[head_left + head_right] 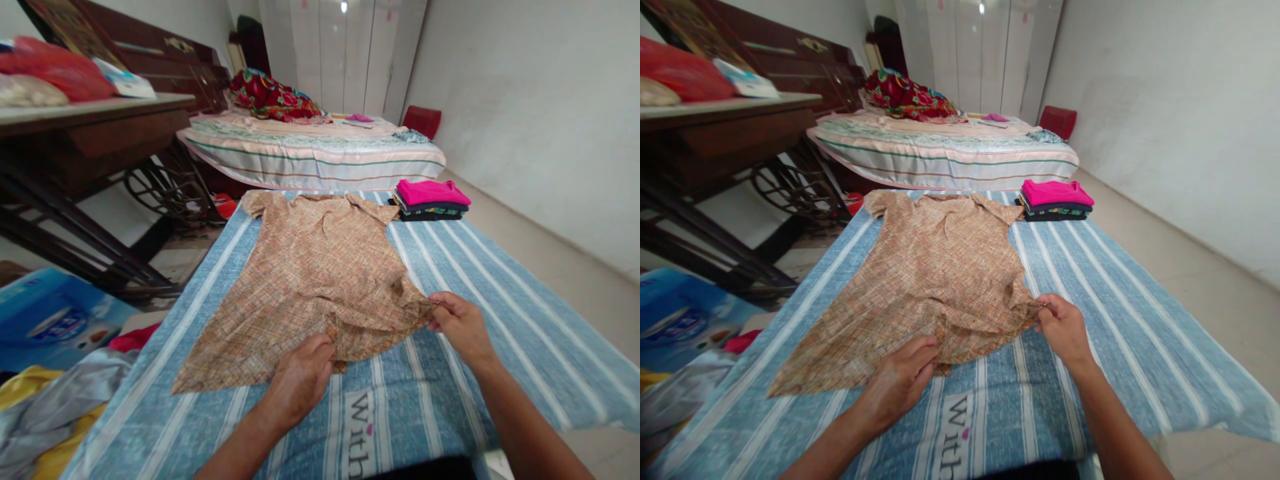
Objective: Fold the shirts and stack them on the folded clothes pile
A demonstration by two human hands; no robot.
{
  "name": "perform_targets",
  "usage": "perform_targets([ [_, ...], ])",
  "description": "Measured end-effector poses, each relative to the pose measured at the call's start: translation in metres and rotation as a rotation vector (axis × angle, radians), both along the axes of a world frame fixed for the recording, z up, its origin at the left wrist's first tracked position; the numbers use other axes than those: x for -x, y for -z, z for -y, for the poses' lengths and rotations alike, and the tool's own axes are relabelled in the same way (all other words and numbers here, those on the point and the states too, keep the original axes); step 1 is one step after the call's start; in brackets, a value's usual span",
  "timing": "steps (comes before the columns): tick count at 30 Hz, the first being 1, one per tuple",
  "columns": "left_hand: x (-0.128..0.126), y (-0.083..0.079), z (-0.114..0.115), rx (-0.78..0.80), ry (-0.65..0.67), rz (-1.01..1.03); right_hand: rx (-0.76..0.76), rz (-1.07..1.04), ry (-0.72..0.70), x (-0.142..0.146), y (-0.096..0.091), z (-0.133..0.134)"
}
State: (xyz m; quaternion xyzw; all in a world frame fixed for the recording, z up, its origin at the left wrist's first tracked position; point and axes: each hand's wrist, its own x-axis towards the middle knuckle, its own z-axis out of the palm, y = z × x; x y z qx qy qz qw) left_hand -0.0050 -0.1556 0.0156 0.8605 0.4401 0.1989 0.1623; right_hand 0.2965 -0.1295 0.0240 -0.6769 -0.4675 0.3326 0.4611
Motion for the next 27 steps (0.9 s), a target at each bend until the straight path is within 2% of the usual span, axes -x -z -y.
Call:
perform_targets([
  [4, 0.001, -0.001, -0.001, 0.015, 0.011, 0.039, 0.025, 0.016, 0.043, -0.014, 0.006, 0.008],
  [6, 0.002, -0.002, -0.003, 0.043, 0.013, 0.044, 0.059, 0.125, 0.009, -0.019, 0.011, 0.013],
  [9, 0.002, -0.002, -0.003, 0.061, 0.014, 0.016, 0.153, 0.561, -0.074, -0.021, 0.015, 0.02],
  [11, 0.003, -0.002, -0.002, 0.063, 0.025, -0.017, 0.238, 0.85, -0.081, -0.019, 0.015, 0.025],
  [14, 0.003, -0.002, 0.001, 0.047, 0.036, -0.061, 0.239, 1.058, -0.067, -0.012, 0.013, 0.027],
  [18, 0.002, -0.004, 0.005, -0.012, 0.031, -0.136, 0.081, 1.169, -0.148, -0.007, 0.017, 0.023],
  [21, 0.006, -0.006, 0.005, -0.02, 0.005, -0.129, 0.033, 1.174, -0.19, -0.009, 0.022, 0.018],
  [27, 0.029, -0.005, 0.013, -0.071, -0.051, -0.042, -0.038, 1.053, -0.131, -0.02, 0.027, 0.015],
])
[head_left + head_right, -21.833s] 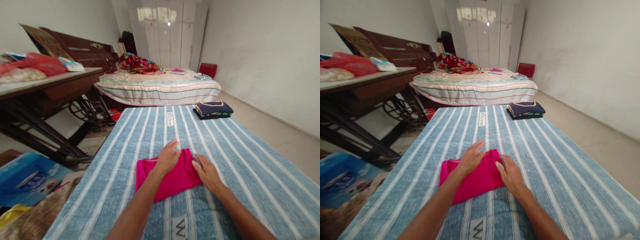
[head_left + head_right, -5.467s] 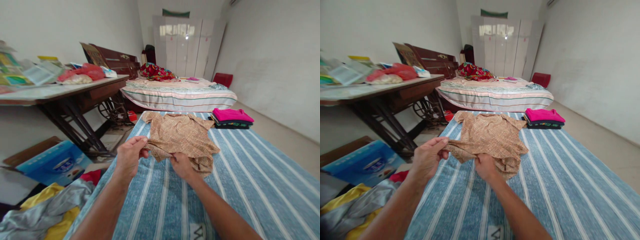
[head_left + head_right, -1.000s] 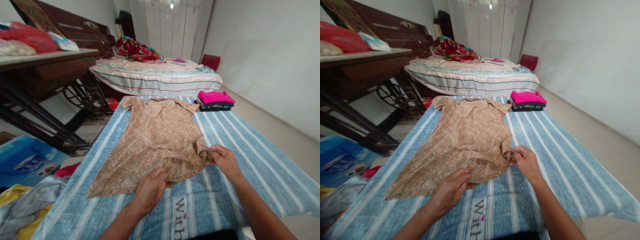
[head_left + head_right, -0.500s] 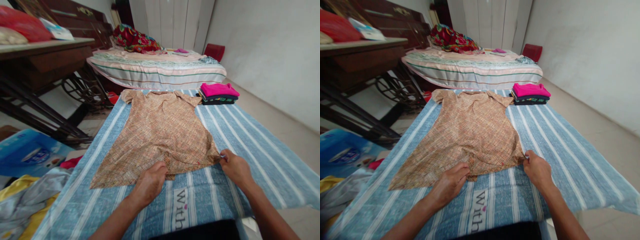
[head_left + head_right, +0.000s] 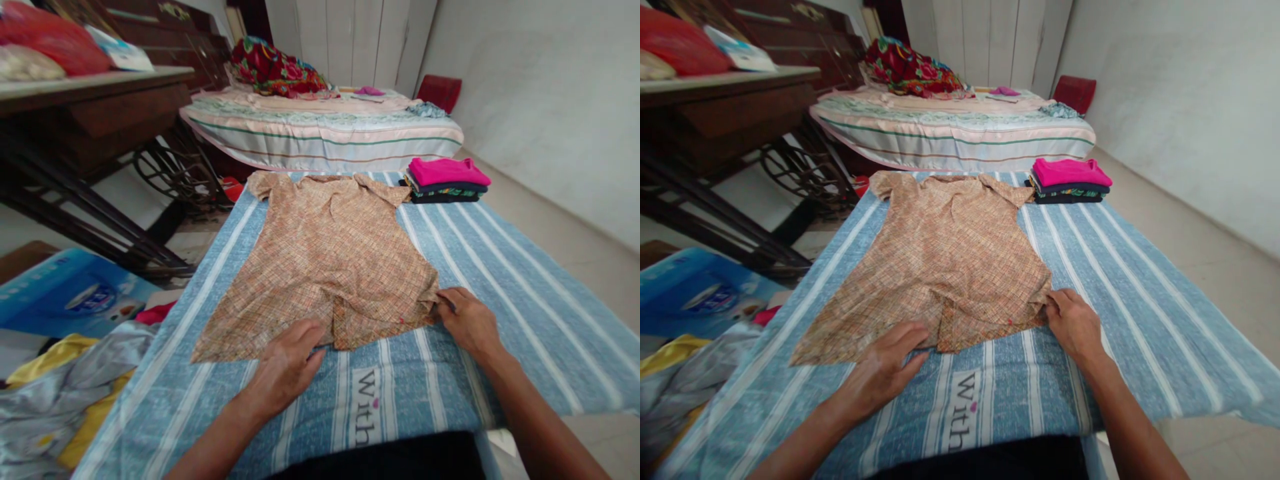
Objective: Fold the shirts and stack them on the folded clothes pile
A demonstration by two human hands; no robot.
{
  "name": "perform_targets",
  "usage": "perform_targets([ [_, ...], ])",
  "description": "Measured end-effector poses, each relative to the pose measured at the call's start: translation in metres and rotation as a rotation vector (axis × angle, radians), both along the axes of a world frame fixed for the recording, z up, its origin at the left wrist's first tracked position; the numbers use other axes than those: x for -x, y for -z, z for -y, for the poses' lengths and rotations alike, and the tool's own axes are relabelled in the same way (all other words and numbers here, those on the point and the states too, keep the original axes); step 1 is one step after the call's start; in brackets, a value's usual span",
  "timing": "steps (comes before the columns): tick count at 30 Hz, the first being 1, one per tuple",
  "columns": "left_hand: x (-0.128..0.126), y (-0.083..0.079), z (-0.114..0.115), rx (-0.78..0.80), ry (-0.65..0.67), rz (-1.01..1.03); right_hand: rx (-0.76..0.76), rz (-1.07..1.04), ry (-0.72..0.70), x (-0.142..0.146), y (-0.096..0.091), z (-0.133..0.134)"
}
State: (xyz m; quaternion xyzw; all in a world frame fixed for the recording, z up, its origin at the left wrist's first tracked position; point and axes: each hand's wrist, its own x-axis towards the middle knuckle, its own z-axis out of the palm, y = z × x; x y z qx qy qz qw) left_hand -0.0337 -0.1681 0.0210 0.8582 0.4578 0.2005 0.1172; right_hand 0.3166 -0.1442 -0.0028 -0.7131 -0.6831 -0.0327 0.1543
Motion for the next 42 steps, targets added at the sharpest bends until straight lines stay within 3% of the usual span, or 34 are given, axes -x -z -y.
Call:
perform_targets([
  [3, 0.008, 0.001, 0.005, -0.015, 0.002, -0.013, -0.109, 0.008, -0.04, 0.006, -0.005, 0.008],
  [5, 0.01, 0.0, 0.006, -0.002, 0.007, -0.021, -0.233, -0.04, -0.22, 0.022, -0.011, 0.019],
  [7, 0.009, -0.001, 0.003, 0.022, 0.018, -0.019, -0.31, -0.123, -0.491, 0.049, -0.017, 0.032],
  [9, 0.007, -0.003, -0.003, 0.057, 0.032, -0.009, -0.307, -0.149, -0.704, 0.08, -0.019, 0.042],
  [11, 0.006, -0.005, -0.01, 0.109, 0.054, 0.022, -0.256, -0.139, -0.816, 0.108, -0.018, 0.046],
  [14, 0.007, -0.007, -0.019, 0.187, 0.071, 0.066, -0.226, -0.1, -0.839, 0.134, -0.011, 0.039],
  [17, 0.008, -0.008, -0.021, 0.215, 0.047, 0.065, -0.219, -0.053, -0.847, 0.141, -0.005, 0.028],
  [25, 0.009, -0.011, -0.012, 0.192, 0.073, 0.044, -0.276, -0.09, -0.866, 0.135, -0.001, 0.023],
  [30, 0.006, -0.008, -0.005, 0.108, 0.059, -0.026, -0.206, -0.237, -0.837, 0.13, -0.008, 0.022],
  [35, -0.002, -0.011, 0.005, 0.028, 0.058, -0.098, -0.084, -0.176, -0.891, 0.126, -0.008, 0.025],
  [42, -0.001, -0.013, 0.008, -0.007, 0.136, -0.095, -0.129, -0.224, -0.901, 0.127, -0.008, 0.035],
])
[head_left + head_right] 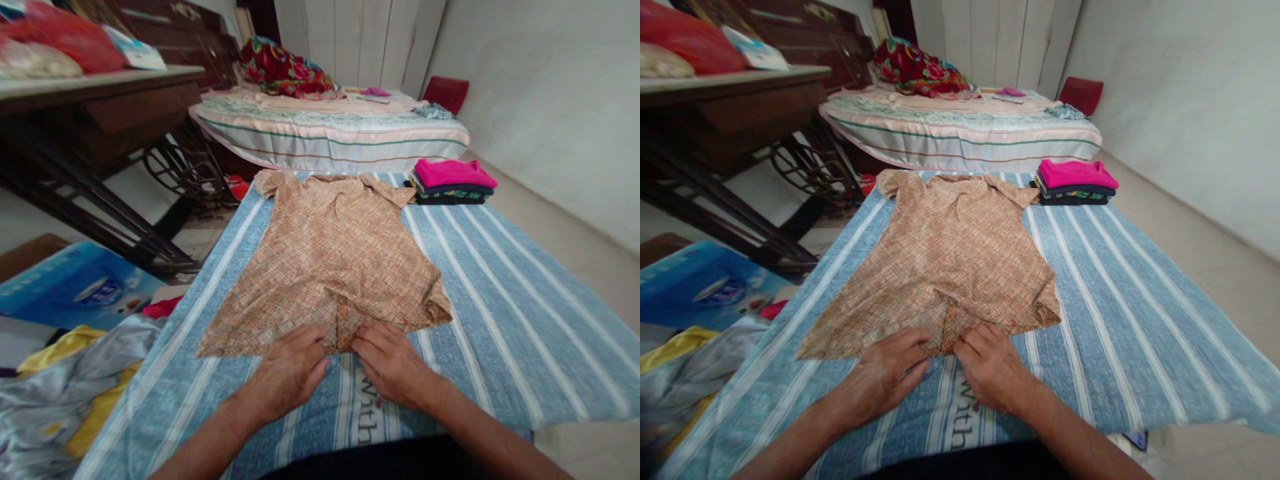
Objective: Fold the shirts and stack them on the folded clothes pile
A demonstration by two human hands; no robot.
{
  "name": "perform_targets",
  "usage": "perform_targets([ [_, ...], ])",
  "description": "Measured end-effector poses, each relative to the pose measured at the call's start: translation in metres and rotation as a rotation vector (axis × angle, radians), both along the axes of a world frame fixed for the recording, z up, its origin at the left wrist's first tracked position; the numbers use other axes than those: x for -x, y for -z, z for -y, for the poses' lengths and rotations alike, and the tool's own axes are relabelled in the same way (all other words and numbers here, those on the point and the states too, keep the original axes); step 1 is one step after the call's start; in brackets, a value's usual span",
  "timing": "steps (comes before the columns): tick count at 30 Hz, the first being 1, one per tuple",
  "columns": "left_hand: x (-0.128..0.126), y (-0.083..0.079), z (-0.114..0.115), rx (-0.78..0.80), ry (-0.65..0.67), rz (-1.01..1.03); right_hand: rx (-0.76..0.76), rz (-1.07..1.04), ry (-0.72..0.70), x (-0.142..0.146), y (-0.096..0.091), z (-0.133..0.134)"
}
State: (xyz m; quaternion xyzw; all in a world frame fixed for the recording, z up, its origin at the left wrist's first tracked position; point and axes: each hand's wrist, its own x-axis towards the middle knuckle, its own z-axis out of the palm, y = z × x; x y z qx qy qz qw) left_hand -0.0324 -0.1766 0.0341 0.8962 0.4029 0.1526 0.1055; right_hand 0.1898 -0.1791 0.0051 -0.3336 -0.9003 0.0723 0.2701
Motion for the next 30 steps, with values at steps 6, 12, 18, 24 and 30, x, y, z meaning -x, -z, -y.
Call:
perform_targets([
  [6, -0.025, 0.006, -0.015, -0.168, 0.008, 0.042, -0.139, -0.072, 0.2, -0.031, -0.004, -0.011],
  [12, -0.038, 0.006, -0.022, -0.072, 0.035, -0.092, -0.117, 0.302, 0.541, -0.097, -0.007, -0.036],
  [18, -0.034, 0.008, -0.02, -0.082, 0.048, -0.118, 0.066, 0.22, 0.706, -0.13, -0.004, -0.046],
  [24, -0.031, 0.013, -0.02, -0.131, 0.034, -0.035, 0.306, -0.564, 0.899, -0.149, -0.007, -0.033],
  [30, -0.042, 0.009, -0.034, -0.376, -0.17, -0.048, 0.538, -0.996, 0.912, -0.142, -0.013, -0.028],
])
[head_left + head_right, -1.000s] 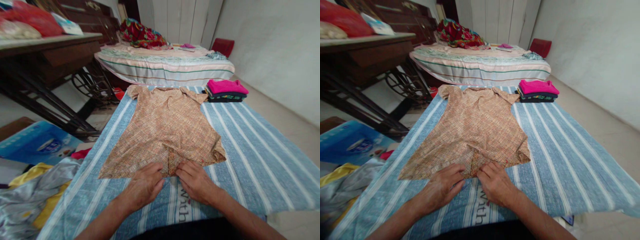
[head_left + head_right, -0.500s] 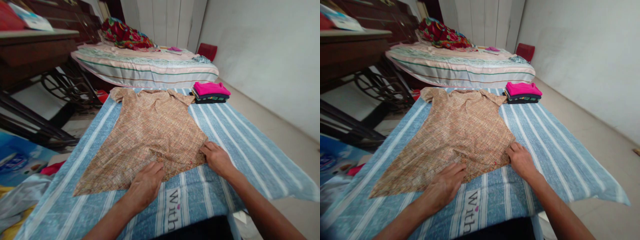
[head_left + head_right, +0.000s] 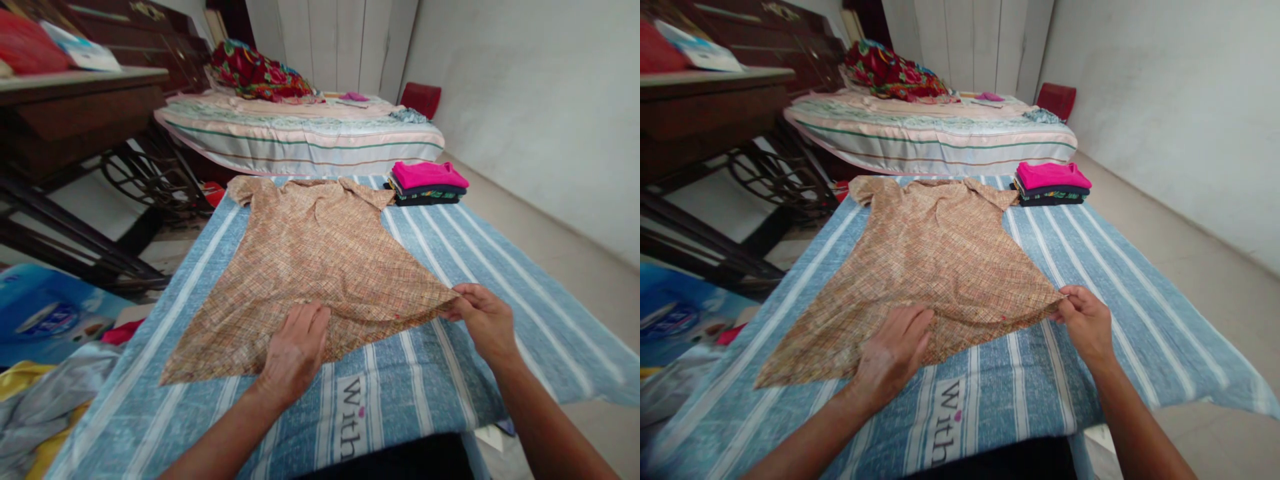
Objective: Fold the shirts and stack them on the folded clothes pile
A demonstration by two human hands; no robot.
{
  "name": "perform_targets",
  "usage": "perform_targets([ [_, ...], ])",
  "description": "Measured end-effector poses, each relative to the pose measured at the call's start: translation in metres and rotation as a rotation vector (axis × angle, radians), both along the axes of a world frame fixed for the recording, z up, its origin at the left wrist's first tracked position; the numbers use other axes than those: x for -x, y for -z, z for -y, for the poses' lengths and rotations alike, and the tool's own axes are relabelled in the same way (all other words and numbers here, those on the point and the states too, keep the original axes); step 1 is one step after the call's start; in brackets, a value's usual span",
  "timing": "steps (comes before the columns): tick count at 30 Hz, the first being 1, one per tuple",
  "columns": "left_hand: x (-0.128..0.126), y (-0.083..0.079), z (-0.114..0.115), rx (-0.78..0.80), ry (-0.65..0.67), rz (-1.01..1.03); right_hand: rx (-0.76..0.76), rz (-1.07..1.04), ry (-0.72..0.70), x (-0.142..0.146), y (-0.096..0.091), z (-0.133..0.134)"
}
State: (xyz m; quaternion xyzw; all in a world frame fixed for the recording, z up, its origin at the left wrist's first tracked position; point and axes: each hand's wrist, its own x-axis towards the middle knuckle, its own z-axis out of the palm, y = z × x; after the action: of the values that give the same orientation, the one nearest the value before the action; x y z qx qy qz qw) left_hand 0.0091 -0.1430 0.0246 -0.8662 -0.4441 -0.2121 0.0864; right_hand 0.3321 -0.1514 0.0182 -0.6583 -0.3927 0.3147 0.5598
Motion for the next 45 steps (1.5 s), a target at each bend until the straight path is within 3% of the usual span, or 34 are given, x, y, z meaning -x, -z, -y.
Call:
perform_targets([
  [5, -0.02, -0.005, -0.009, 0.062, -0.057, -0.099, -0.122, -0.165, 0.029, 0.008, -0.014, -0.006],
  [12, -0.035, -0.011, 0.012, 0.199, 0.089, -0.055, -0.17, -0.319, -0.01, 0.017, -0.043, -0.011],
  [20, -0.002, -0.003, 0.029, 0.147, 0.037, -0.018, -0.17, -0.21, -0.023, 0.013, -0.043, -0.003],
  [25, -0.016, -0.009, 0.028, 0.232, 0.067, -0.027, -0.167, -0.287, -0.047, 0.015, -0.051, -0.003],
  [31, -0.038, -0.018, 0.033, 0.408, 0.0, -0.265, -0.181, -0.283, -0.086, 0.015, -0.062, -0.006],
  [36, -0.035, -0.013, 0.035, 0.366, 0.019, -0.328, -0.165, -0.257, -0.104, 0.013, -0.058, -0.003],
  [45, -0.014, -0.013, 0.032, 0.352, 0.053, -0.179, -0.168, -0.198, -0.081, 0.011, -0.062, 0.006],
])
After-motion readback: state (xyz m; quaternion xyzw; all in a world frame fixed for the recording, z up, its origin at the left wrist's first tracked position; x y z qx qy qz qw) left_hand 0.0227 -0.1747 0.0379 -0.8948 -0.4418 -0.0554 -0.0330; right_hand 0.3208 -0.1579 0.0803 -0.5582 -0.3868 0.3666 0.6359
